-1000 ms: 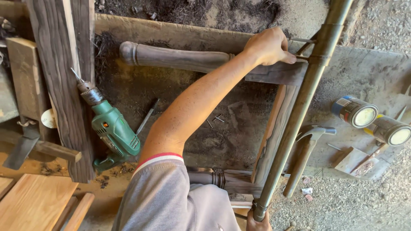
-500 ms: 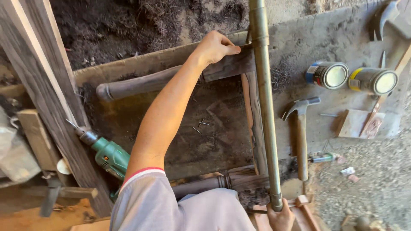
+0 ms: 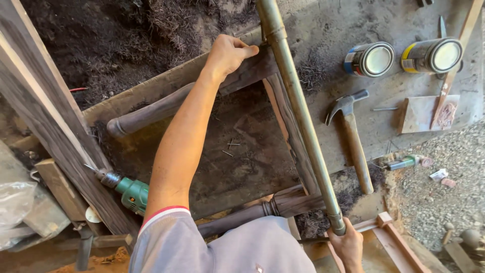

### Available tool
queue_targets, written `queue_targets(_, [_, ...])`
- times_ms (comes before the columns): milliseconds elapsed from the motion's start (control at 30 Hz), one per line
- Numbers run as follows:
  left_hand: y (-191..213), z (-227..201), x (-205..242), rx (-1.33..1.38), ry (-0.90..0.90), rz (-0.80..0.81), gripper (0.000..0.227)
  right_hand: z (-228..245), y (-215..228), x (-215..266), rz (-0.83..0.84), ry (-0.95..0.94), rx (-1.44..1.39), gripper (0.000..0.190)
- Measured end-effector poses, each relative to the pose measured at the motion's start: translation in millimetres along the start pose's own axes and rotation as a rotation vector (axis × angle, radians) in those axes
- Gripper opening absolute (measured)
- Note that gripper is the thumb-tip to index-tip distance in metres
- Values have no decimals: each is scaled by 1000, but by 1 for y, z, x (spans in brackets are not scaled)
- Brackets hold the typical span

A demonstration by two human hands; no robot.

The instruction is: The person assembles a wooden furniture frame by fitting a wooden plank into the frame and securing it with a metal pipe. They use a hammer to tap the plank into place and adjust the pipe to hold the plank securely.

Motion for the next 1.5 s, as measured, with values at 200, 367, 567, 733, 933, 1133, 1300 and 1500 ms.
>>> queue_targets(200, [2,9,-5,21,15,65,32,-11,1,-5,31,-4,39,36])
queue_targets(367, [8,-3,5,16,126,13,28,-3,-11,17,-80,-6,80,44])
queue_targets(567, [7,7,4,-26,177,2,35,-4,-10,17,-129,-3,107,47])
queue_targets(733, [3,5,0,133,134,92,27,-10,-10,5,-17,-44,112,49])
queue_targets(933, [2,0,4,57,87,42,33,-5,-6,16,-40,-26,123,47])
queue_targets(1133, [1,5,-2,92,100,72,32,-8,-8,18,-75,-6,125,47])
queue_targets(1300, [5,-4,8,68,191,77,30,-9,-10,21,-108,27,114,49])
queue_targets(1500, [7,-6,11,108,230,126,28,5,-11,27,-148,47,91,47])
Point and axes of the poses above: each hand's wrist, its own x-axis away from the middle knuckle, its own y-axis out of the back of the hand, z = x × y, the point moved 7 cm from there along -x, towards the middle knuckle, and after that the axes turned 7 degrees about -y, right-handed, at the moved point
